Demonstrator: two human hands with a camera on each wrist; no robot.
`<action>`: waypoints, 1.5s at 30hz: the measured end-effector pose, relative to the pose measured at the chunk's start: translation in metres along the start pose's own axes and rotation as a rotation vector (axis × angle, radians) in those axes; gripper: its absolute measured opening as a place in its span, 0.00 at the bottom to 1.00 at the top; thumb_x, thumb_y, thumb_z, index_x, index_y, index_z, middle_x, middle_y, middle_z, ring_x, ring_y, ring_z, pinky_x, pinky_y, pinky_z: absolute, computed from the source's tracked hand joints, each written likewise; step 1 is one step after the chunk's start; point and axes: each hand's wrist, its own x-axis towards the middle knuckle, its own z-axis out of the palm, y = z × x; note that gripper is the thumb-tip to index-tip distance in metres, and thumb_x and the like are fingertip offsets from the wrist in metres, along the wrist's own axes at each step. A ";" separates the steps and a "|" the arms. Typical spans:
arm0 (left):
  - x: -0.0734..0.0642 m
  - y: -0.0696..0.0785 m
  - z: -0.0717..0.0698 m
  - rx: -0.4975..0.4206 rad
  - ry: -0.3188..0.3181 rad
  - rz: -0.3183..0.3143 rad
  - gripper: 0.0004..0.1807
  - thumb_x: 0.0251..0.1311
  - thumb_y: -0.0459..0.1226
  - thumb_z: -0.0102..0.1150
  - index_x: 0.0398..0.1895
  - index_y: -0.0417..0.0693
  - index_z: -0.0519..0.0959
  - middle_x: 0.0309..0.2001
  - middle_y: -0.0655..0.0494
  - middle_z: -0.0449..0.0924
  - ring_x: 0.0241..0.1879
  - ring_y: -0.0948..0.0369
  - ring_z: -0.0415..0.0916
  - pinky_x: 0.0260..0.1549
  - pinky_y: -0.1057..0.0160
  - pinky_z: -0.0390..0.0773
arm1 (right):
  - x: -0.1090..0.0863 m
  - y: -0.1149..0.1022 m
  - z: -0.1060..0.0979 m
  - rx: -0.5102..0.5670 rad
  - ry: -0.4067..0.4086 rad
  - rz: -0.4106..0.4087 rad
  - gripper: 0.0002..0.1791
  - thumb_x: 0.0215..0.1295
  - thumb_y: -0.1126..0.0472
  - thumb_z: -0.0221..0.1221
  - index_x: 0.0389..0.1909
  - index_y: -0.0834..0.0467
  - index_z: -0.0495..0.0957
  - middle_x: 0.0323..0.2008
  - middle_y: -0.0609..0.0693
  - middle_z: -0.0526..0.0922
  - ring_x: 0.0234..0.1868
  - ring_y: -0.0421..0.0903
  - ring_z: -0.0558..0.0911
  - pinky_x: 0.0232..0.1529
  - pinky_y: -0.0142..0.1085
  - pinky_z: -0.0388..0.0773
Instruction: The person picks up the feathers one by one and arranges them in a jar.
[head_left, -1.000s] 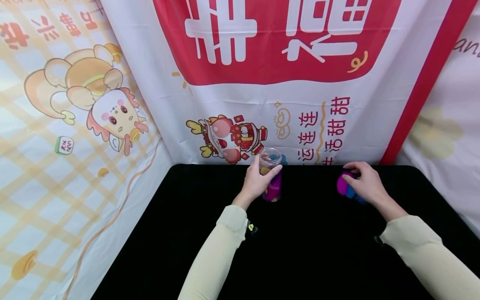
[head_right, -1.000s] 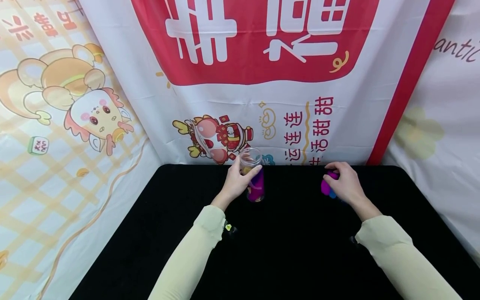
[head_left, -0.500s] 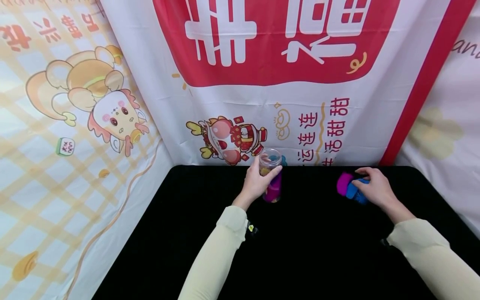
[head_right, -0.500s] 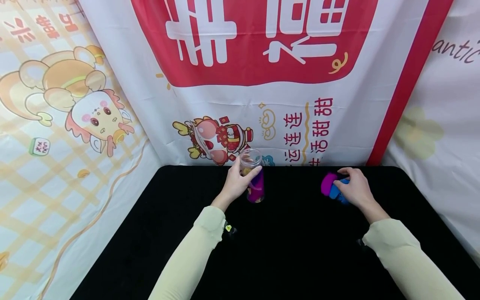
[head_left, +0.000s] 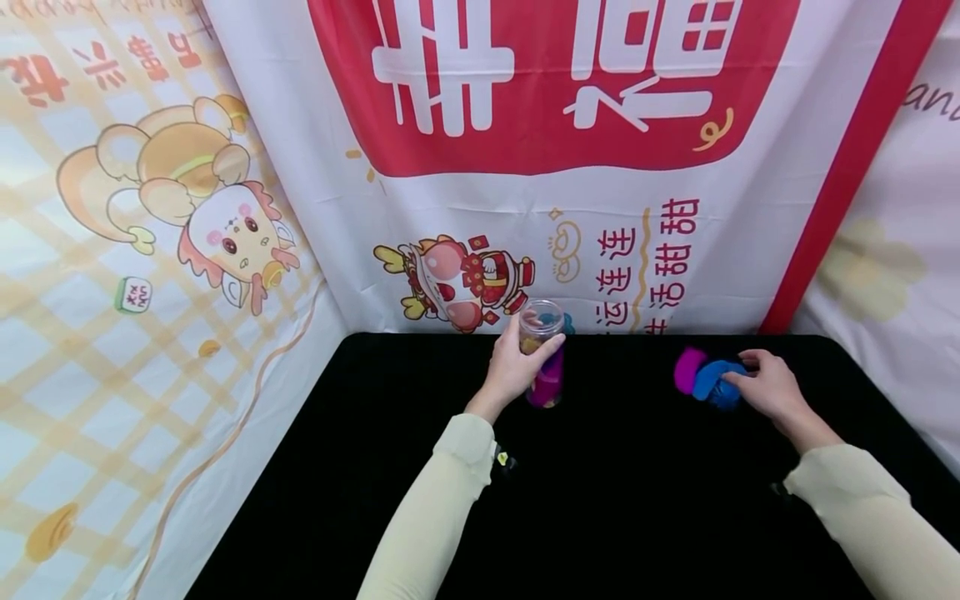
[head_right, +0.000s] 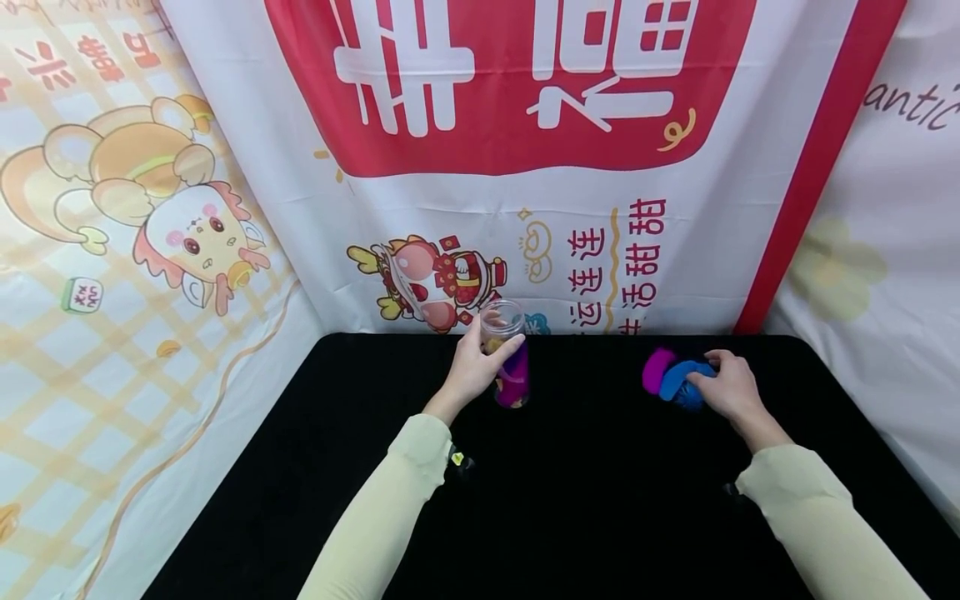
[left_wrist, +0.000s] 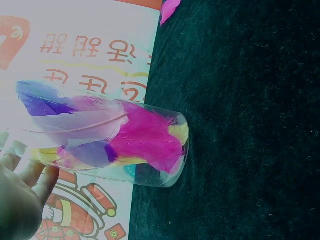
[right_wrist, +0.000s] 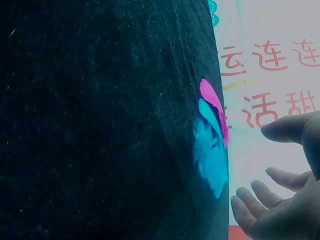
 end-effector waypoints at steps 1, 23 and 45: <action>0.000 0.000 0.000 -0.002 0.000 0.000 0.40 0.58 0.65 0.66 0.70 0.66 0.65 0.61 0.56 0.78 0.59 0.60 0.77 0.61 0.51 0.74 | 0.000 0.002 0.000 0.002 -0.002 0.003 0.37 0.76 0.55 0.55 0.69 0.80 0.56 0.65 0.83 0.60 0.62 0.76 0.68 0.60 0.65 0.69; 0.003 -0.003 0.000 0.002 0.002 -0.013 0.38 0.58 0.66 0.65 0.68 0.68 0.66 0.62 0.57 0.78 0.59 0.60 0.76 0.61 0.51 0.74 | 0.005 0.028 -0.002 0.495 -0.024 0.239 0.31 0.74 0.65 0.55 0.62 0.88 0.57 0.40 0.61 0.84 0.32 0.31 0.85 0.42 0.30 0.84; 0.001 -0.001 0.000 -0.015 -0.014 -0.025 0.37 0.59 0.65 0.65 0.69 0.68 0.66 0.63 0.53 0.77 0.60 0.59 0.76 0.61 0.50 0.74 | 0.008 0.024 0.001 0.732 -0.225 0.281 0.13 0.75 0.67 0.55 0.32 0.52 0.84 0.29 0.43 0.88 0.32 0.35 0.87 0.35 0.30 0.83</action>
